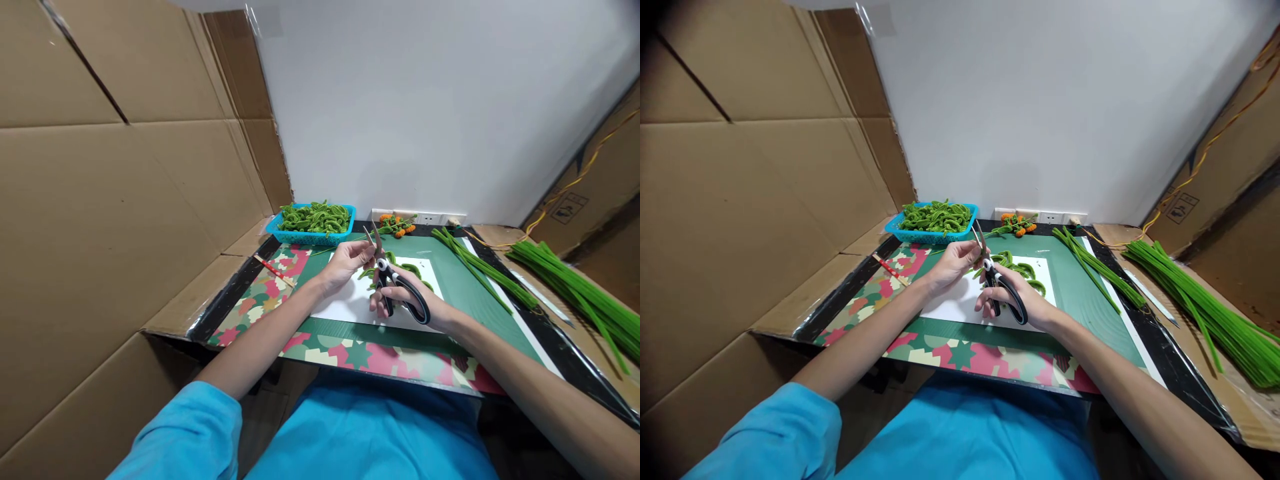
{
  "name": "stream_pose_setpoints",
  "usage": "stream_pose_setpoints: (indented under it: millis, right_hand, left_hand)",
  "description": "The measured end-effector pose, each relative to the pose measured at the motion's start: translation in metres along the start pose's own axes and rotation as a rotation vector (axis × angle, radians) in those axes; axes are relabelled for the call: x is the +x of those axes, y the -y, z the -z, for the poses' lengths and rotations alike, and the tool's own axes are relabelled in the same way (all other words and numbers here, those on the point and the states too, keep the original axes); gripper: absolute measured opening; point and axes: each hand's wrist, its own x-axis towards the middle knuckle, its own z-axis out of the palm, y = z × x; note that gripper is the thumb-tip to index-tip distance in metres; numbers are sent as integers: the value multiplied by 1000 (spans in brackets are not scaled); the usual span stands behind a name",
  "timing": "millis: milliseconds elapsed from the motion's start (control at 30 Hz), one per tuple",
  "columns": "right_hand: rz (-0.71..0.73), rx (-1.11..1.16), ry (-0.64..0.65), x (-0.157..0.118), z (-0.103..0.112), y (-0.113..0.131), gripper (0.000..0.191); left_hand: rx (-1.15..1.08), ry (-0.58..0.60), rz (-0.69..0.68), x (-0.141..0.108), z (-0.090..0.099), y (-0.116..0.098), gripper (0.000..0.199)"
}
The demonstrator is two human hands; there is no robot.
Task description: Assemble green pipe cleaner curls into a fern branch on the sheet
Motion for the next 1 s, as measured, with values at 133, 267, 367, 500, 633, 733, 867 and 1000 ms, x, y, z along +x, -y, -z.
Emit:
stream_pose_setpoints:
  millis: [133, 267, 367, 500, 633, 733, 867, 1000]
  right_hand:
    - [42, 1, -11, 3, 2, -2, 36]
    - [36, 30, -29, 4, 6, -3, 37]
    - [11, 56, -77, 3, 8, -1, 36]
    - [-25, 38, -68, 1, 7, 3, 38]
    - [-49, 91, 5, -1, 3, 4, 48]
    - [-90, 167, 17, -2, 1, 4, 58]
    - [-161, 260, 58, -3, 1, 1, 64]
    - [-177, 339, 101, -5, 2, -4, 63]
  left_hand:
    - [6, 4, -21, 2, 3, 5, 52]
    - [18, -15, -43, 4, 4, 5, 53]
    - [33, -22, -57, 4, 4, 2, 52]
    - [52, -14, -76, 4, 2, 1, 52]
    - [70, 2, -82, 4, 0, 3, 55]
    - [81, 14, -83, 5, 1, 4, 55]
    - [96, 29, -87, 6, 3, 7, 55]
    - [112, 37, -89, 5, 2, 8, 55]
